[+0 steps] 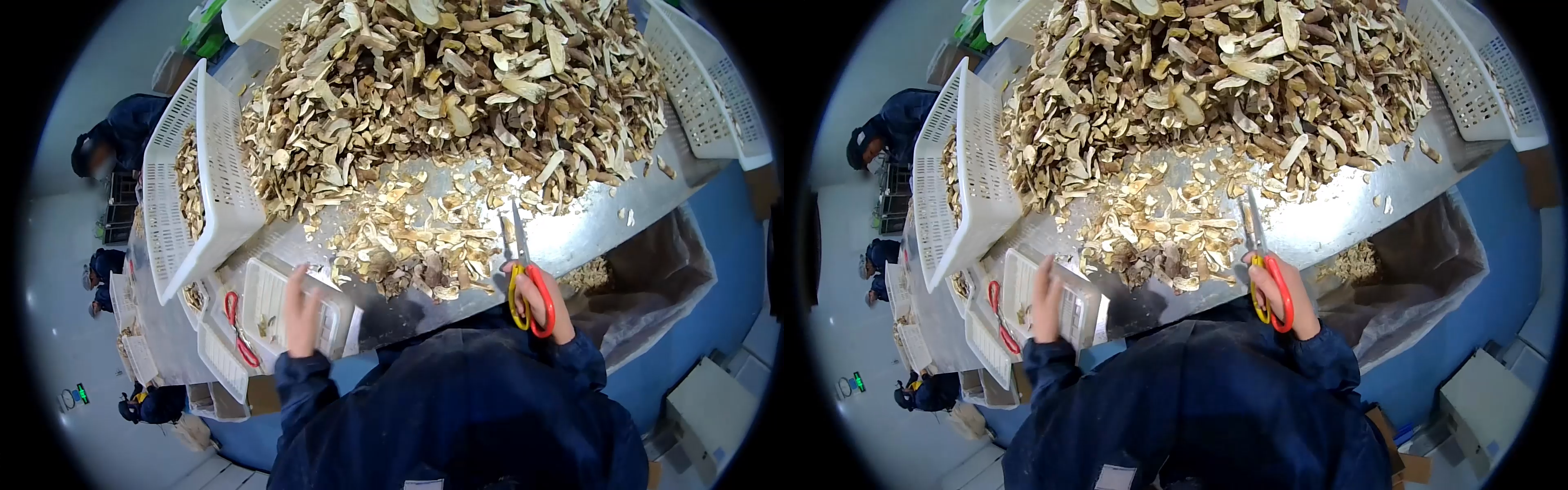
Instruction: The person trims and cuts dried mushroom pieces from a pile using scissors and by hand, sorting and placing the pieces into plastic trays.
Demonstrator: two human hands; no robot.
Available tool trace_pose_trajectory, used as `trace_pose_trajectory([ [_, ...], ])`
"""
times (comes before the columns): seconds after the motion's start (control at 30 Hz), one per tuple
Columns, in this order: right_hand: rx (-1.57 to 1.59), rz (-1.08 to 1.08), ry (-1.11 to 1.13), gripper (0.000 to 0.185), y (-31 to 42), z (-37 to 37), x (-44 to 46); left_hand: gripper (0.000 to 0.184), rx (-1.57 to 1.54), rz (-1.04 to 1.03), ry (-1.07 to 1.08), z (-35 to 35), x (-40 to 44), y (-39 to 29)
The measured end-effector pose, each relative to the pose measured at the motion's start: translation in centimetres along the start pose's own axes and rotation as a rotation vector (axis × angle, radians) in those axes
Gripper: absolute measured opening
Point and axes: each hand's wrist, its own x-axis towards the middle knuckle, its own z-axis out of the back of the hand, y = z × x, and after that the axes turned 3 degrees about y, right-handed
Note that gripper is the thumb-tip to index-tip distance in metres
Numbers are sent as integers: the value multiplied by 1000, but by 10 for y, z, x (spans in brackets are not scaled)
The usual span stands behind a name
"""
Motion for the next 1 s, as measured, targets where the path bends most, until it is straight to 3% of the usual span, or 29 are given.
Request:
trace_pose_trajectory([
  [0.13, -783, 188, -133, 40, 32, 8, 4, 60, 311, -91, -194, -79, 12, -9],
  [0.23, -977, 103, -252, 41, 42, 21, 18, 61, 383, 16, -308, -97, 32, 8],
  [0.33, -1169, 16, -271, 44, 47, 25, 23, 60, 460, -87, -369, -116, 49, 5],
  [0.5, -1208, -9, -126, 44, 52, 12, 13, 58, 74, -398, 9, -142, 53, -34],
  [0.6, -1141, -8, -206, 47, 50, 20, 16, 57, 91, -523, 27, -137, 75, -50],
  [0.73, -1203, -24, -265, 51, 51, 32, 43, 60, 170, -494, 101, -136, 116, -60],
  [0.87, -1232, 18, -174, 50, 61, 25, 56, 55, 293, -652, 283, -144, 120, -75],
  [0.9, -1238, 43, -137, 50, 64, 24, 56, 50, 196, -654, 409, -142, 117, -81],
  [1.0, -1216, 34, -128, 45, 75, 23, 50, 47, -8, -677, 469, -129, 104, -73],
])
